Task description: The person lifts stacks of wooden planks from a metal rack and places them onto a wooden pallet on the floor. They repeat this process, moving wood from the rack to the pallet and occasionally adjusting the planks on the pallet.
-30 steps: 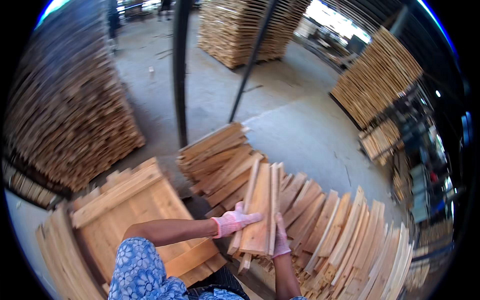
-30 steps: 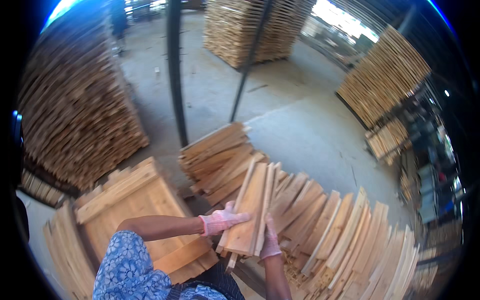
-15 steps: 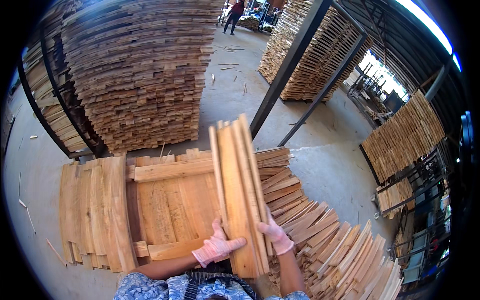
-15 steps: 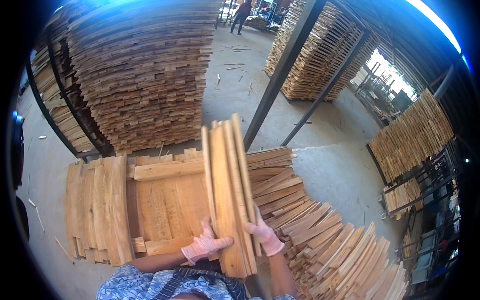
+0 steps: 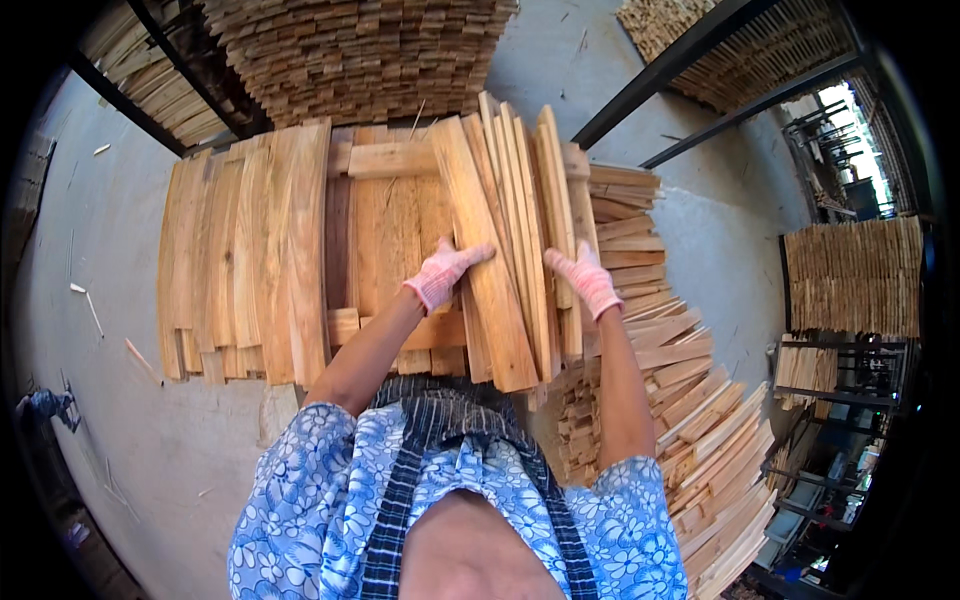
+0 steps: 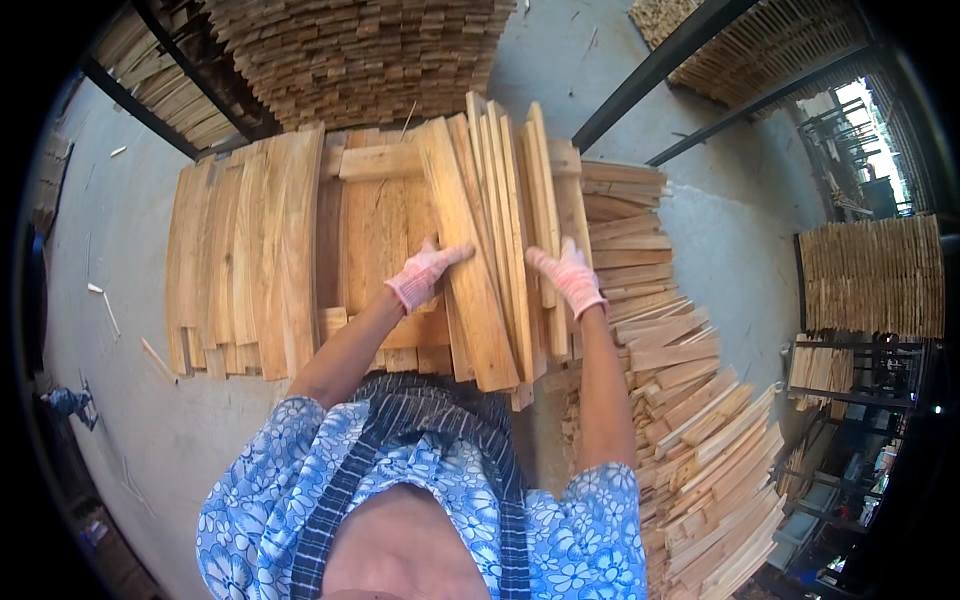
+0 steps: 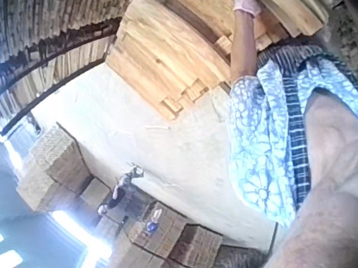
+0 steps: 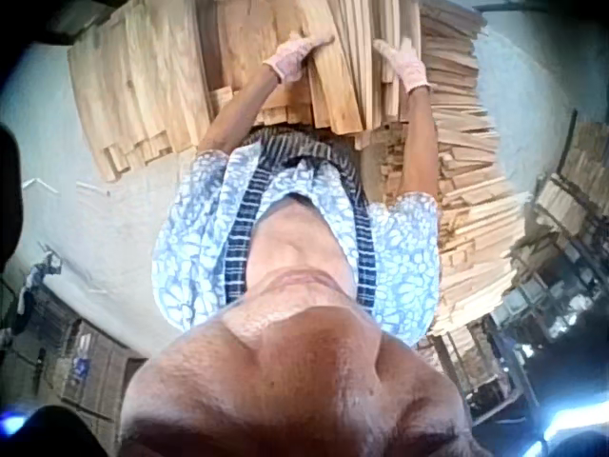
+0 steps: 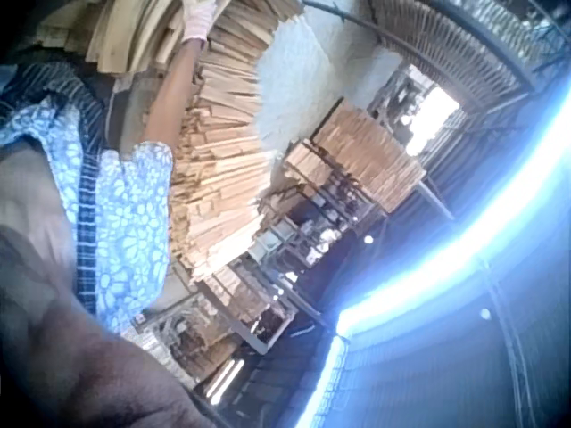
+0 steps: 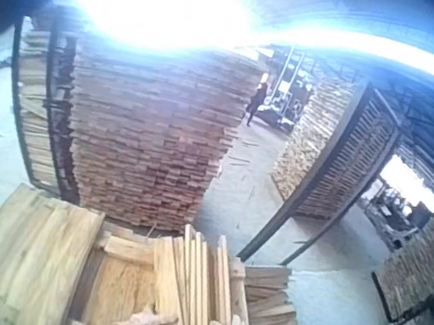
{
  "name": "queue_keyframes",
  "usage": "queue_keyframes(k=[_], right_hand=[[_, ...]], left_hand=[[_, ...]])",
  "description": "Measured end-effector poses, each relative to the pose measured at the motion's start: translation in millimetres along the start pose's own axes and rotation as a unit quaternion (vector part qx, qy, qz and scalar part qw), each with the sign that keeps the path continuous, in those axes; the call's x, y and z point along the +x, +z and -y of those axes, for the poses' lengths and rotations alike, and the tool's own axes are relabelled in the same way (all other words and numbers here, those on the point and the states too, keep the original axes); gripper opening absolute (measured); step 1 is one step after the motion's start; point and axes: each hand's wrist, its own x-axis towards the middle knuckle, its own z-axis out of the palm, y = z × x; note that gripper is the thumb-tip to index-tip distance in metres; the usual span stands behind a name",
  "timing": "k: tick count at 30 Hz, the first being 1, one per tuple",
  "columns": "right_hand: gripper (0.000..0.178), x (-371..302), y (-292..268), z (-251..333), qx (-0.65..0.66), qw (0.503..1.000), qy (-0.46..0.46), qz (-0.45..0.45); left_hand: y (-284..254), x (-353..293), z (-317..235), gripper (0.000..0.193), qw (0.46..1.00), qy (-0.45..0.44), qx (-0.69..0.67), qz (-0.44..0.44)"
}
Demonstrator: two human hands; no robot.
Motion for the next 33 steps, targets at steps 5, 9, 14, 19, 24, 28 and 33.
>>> queue_keyframes(k=[5,9,14,19,24,28,33], right_hand=[[0.1,22.6,5.8,-28.8,0.281,0.957,-0.028,0.06],[0.1,29.6,-15.6,-47.6,0.206,0.978,-0.012,-0.003],[0.096,50.9,-5.7,-17.1,-0.033,0.991,-0.03,-0.126],[0.088,64.1,21.2,-1.8,-0.121,0.984,-0.017,-0.133],[0.094,69.0,-24.6,-4.3,-0.033,0.996,-0.077,-0.017],[0.074,35.9,-57.3,38.1,0.354,0.934,-0.035,0.02],[0.065,-41.2,-13.2,123.7,0.432,0.882,-0.136,0.128]], left_hand=[[-5.3,-19.6,-47.4,0.096,0.959,0.006,0.279,-0.042],[-10.7,-36.3,-68.8,0.089,0.881,0.01,0.45,-0.149],[-19.4,-19.9,-45.0,0.085,0.9,0.019,0.395,-0.182],[-37.7,-26.3,-38.3,0.1,0.959,0.023,0.223,-0.172],[-47.5,-60.6,-58.6,0.104,0.99,0.088,-0.104,-0.028],[-74.3,-89.4,-75.9,0.12,0.973,0.17,-0.151,-0.039],[-165.0,-175.2,-118.3,0.111,0.961,0.197,0.085,-0.176]])
